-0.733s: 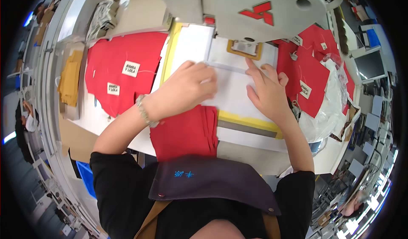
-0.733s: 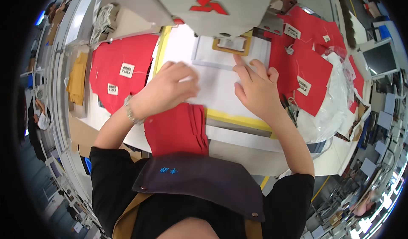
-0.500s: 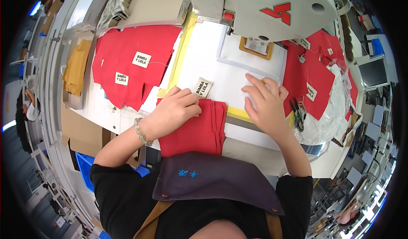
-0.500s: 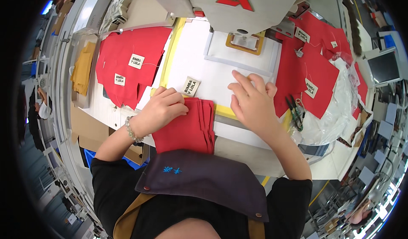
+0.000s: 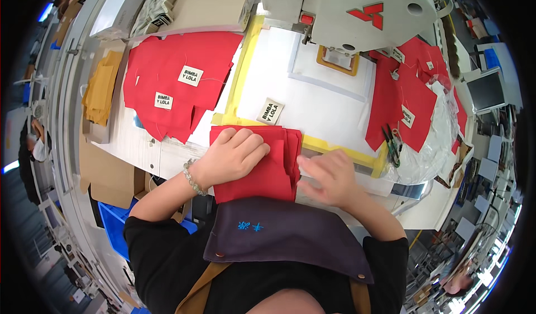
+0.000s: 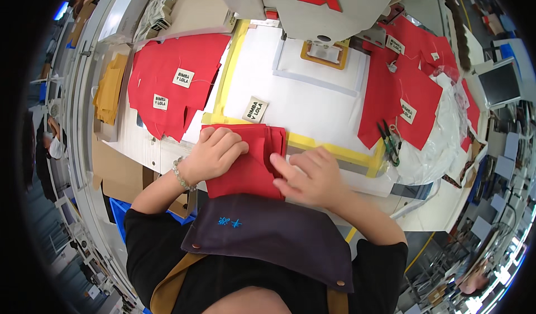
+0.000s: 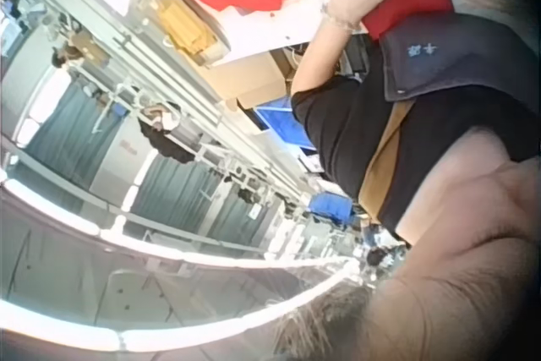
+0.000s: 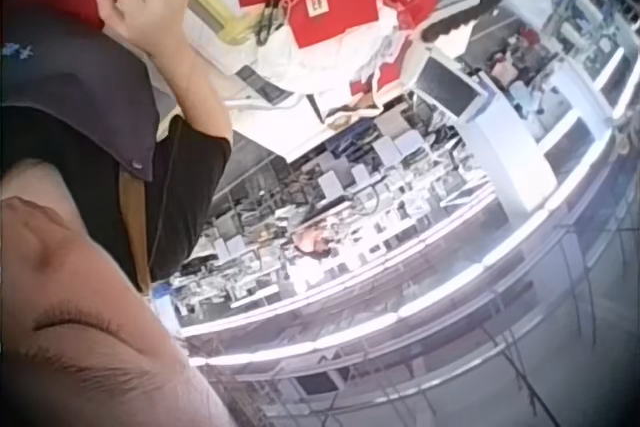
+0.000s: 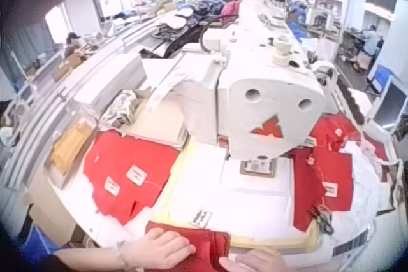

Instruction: The person sews white rectangular labels onto red fabric pieces using a sewing machine. They repeatedly pick up a red piece, align a label, sew it in place, trim the thread with scissors, and set the finished piece aside. The process is repeated for multiple items.

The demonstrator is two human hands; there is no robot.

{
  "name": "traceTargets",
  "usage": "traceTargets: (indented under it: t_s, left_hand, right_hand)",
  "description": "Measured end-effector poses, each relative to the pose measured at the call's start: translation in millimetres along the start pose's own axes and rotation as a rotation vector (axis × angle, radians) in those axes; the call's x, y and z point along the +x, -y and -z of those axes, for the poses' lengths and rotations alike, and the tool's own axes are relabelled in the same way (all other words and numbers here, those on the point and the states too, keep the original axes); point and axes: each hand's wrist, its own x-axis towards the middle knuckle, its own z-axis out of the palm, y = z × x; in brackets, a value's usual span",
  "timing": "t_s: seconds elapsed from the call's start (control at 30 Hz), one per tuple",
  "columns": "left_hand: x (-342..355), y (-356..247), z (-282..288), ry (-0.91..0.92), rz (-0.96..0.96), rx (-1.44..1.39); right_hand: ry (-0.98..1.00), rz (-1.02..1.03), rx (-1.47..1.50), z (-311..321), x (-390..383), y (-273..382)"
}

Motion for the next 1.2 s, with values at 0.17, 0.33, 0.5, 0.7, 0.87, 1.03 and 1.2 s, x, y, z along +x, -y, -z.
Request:
traceTargets:
  t_s: [0.17, 0.33, 0.5, 0.7, 0.87, 1.03, 1.2]
  left_hand:
    - [36, -6, 17, -0.225, -0.088, 0.047]
    - [94, -14, 18, -0.404, -0.152, -0.202]
    - [148, -24, -24, -0.267, -0.320, -0.143]
    - [176, -13, -80, -0.229, -0.387, -0.091]
    - [172, -4, -81, -0.299, -0.466, -0.045]
    - [173, 8, -77, -0.312, -0.501, 0.035]
    - [169, 21, -82, -0.257, -0.476, 0.097]
  right_hand:
    - [0.162, 0.038, 0.155, -5, -13, 15]
    - [0.044, -0.624, 0.241, 32, -15, 8]
    - [-0.250, -0.764, 0.548, 82, -19, -60]
    - [-0.247, -0.797, 0.583, 107, -36, -109]
    - [-0.156, -0.732, 0.485, 113, -30, -122]
    - [-0.134, -0.682, 0.440, 112, -19, -133]
    - [-0.115, -0.694, 0.404, 107, 3, -141]
